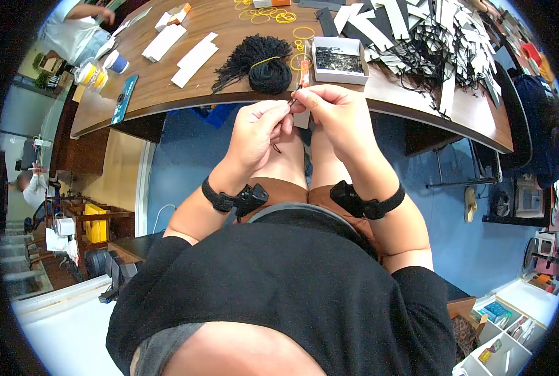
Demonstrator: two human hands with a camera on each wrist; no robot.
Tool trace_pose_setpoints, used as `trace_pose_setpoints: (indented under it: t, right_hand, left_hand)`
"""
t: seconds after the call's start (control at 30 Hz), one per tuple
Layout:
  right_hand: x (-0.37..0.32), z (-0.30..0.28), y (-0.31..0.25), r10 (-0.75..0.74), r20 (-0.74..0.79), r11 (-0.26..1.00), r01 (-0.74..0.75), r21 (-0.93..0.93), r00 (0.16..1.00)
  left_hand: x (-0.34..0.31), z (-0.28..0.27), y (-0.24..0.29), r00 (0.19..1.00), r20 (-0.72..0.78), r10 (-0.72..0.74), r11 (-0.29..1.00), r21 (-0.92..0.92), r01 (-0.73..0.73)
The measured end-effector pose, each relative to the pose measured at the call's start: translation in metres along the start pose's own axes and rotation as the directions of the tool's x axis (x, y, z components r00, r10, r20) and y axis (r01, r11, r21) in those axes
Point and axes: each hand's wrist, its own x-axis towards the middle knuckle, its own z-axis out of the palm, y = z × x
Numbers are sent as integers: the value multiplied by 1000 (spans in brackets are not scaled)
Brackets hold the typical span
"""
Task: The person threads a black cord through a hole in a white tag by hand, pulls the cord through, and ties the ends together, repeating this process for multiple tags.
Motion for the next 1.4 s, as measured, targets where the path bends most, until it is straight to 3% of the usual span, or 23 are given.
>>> trace_pose_setpoints:
  t: [0.03,0.07,0.1,0.13,0.17,0.2,0.33,0.37,0.4,0.43,0.53,0.57,0.6,0.67,0.77,0.87,0.93,1.0,1.03,1.1,1.13,1.2,1.4]
  right_hand:
    - [-1,-1,-1,2,-28,1000,-2,-18,1000]
    - [-3,4,0,-127,-40,991,125,-39,991]
    - [-4,4,4,-350,-86,897,307,-318,933]
    - [-2,4,8,-561,-60,695,430,-576,826]
    - [-5,8,10,-623,-98,666,461,-586,776]
    - [-7,11,12,-585,-165,726,423,-542,794]
    - [27,-24,-7,-534,-43,552,310,-774,844]
    - [45,-37,-11,-543,-40,466,262,-846,838]
    - [64,-51,-19,-487,48,257,196,-946,872]
    - [80,-62,-17,-481,77,176,182,-968,873]
    - [111,-72,-20,-160,220,-136,199,-971,962]
    - [115,-70,-15,-166,245,-205,210,-956,955]
    - [119,-66,-11,-155,166,-207,132,-969,974]
    - [126,-72,-2,-167,175,-156,149,-976,970]
    - [115,-69,-11,-200,122,60,136,-989,972]
    - [103,-62,-14,-464,92,-60,72,-996,881]
    - [98,-61,-17,-602,154,-95,121,-988,784]
    - [87,-53,-22,-625,20,263,235,-936,780]
    - [72,-39,-32,-412,-144,633,169,-755,900]
    - [44,-22,-33,-113,-117,954,75,-290,987]
    - [33,-16,-32,24,-41,999,-25,-20,999]
    - [16,-9,-30,39,124,982,-61,177,992]
    - [3,-10,-30,52,181,957,-101,271,982]
  left_hand:
    - [1,2,-4,998,-28,62,997,51,-61]
    - [2,4,-6,991,-52,126,987,102,-121]
    - [2,8,-6,981,-81,175,968,193,-157]
    - [2,11,-6,967,-106,231,939,283,-194]
    - [2,14,-6,948,-126,291,901,371,-227]
    - [4,15,-10,938,-126,322,907,324,-268]
    - [14,3,-16,933,-176,315,912,327,-247]
    - [15,0,-14,942,-182,283,929,297,-222]
    - [16,-1,-15,939,-174,298,923,304,-237]
    - [17,-2,-15,935,-164,315,916,311,-254]
    - [19,-5,-17,931,-141,337,901,337,-274]
    - [18,-6,-16,935,-143,323,905,336,-261]
    - [18,-7,-15,939,-146,312,908,336,-249]
    - [18,-10,-17,936,-134,327,918,280,-280]
    - [15,-13,-14,951,-149,271,946,223,-235]
    - [18,-15,-14,965,-170,198,979,85,-186]
    - [18,-15,-15,974,-178,141,990,3,-143]
    - [19,-16,-11,980,-181,84,995,-34,-91]
    - [18,-14,-10,976,-187,108,993,-19,-114]
    - [17,-12,-10,970,-189,152,988,46,-146]
    - [17,-11,-10,967,-186,173,984,80,-161]
    - [16,-8,-9,962,-184,202,977,112,-184]
    - [12,-2,-7,960,-146,239,959,188,-211]
